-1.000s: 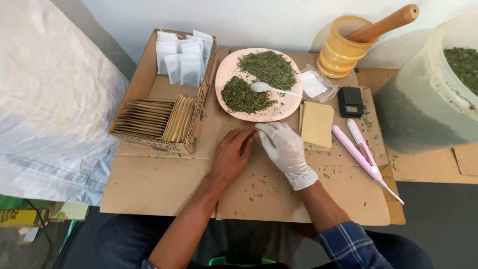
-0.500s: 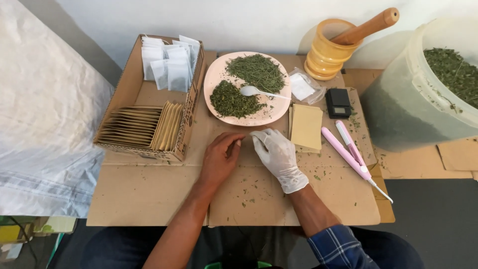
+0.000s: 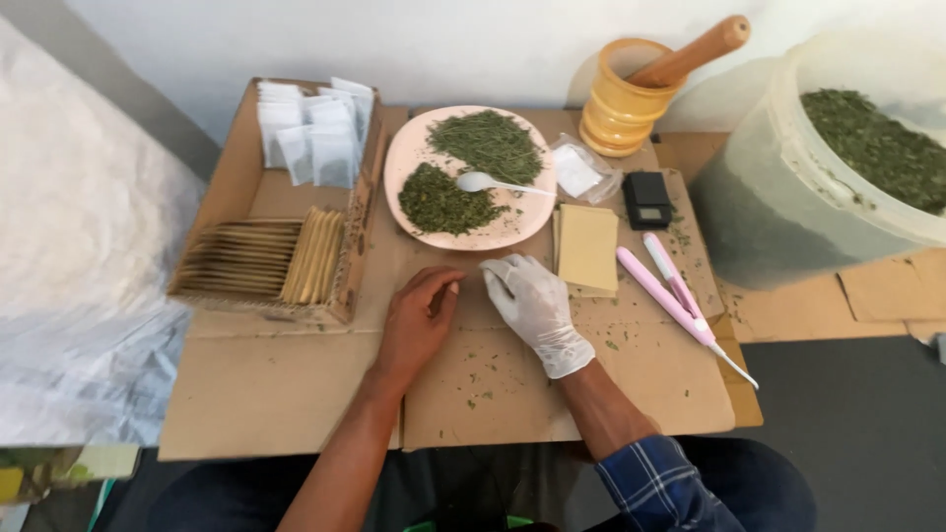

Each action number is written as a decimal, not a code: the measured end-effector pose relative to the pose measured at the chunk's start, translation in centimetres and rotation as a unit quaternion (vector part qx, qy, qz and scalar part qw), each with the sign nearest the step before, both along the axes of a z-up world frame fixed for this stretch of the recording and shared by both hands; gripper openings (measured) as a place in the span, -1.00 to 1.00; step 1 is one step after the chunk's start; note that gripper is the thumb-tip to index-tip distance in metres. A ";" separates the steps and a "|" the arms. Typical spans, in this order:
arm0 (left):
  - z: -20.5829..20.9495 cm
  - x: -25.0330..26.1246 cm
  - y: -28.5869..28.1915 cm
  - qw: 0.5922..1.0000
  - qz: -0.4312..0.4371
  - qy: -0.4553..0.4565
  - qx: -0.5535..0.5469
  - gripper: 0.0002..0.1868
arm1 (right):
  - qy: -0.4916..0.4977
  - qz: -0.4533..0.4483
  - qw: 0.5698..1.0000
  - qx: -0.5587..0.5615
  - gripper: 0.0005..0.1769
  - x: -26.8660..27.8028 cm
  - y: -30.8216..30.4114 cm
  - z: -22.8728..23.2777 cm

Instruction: Manually placing tea filter bags into paper envelopes and sealing them using a hair straightener.

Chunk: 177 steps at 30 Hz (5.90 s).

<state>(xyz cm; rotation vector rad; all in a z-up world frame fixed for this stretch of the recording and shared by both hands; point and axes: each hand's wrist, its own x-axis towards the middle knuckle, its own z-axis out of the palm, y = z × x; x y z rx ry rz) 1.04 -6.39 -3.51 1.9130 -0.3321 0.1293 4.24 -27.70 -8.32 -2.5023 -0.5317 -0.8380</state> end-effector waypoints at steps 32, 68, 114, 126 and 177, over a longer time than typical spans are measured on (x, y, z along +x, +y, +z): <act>4.8 22.3 15.8 0.924 0.176 0.112 0.322 -0.63 | 0.044 -0.004 0.998 0.032 -0.92 0.0 0.3 0.6; 9.4 4.4 8.7 0.978 -0.055 0.070 -0.188 -0.87 | 0.210 0.100 0.889 0.394 -0.36 -2.4 0.9 12.3; 5.3 -3.6 -1.5 0.951 -0.081 0.151 -0.259 -0.64 | 0.225 0.006 0.940 0.256 -0.71 -8.1 -3.7 11.5; 6.0 -2.8 -0.1 0.984 -0.078 0.069 -0.145 -0.61 | 0.359 -0.342 0.864 -0.088 0.05 -6.8 -19.5 6.7; 10.3 -2.1 -3.6 0.966 -0.160 0.202 0.010 -0.57 | 0.369 -0.032 0.927 -0.057 -0.36 -8.5 -8.9 11.2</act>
